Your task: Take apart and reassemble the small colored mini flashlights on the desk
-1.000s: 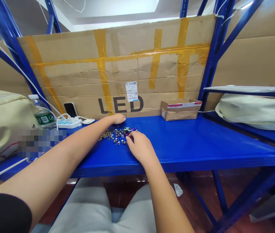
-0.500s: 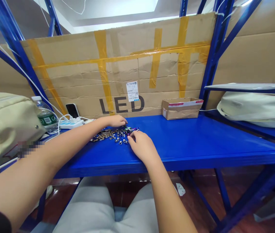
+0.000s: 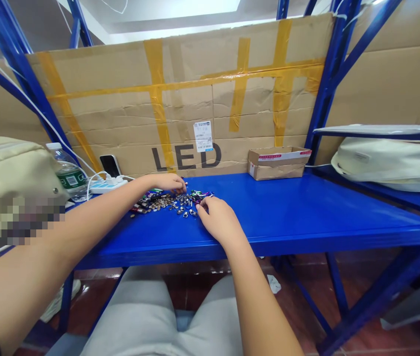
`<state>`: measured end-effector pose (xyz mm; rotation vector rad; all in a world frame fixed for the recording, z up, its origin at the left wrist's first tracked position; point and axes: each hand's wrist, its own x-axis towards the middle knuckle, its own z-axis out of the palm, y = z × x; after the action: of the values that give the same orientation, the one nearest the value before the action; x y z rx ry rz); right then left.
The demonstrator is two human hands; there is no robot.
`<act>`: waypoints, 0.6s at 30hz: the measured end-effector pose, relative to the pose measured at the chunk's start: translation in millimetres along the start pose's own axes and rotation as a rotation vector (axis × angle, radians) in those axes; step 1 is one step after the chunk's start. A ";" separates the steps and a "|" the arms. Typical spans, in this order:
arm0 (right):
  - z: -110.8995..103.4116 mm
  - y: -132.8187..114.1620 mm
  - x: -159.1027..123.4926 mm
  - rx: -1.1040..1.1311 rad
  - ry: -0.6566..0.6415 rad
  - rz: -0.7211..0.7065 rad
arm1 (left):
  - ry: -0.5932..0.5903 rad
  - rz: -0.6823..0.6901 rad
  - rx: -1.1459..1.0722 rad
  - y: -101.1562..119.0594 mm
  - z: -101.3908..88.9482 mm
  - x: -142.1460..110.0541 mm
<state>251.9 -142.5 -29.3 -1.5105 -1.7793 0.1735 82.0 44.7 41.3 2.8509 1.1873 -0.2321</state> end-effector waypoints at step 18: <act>0.7 3.3 -0.8 -0.041 0.015 -0.025 | 0.093 -0.356 0.173 -58.7 7.2 63.9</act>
<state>254.0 -142.1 -32.0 -1.5137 -1.7986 0.1135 83.9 130.2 25.2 2.7948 1.7746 -0.2253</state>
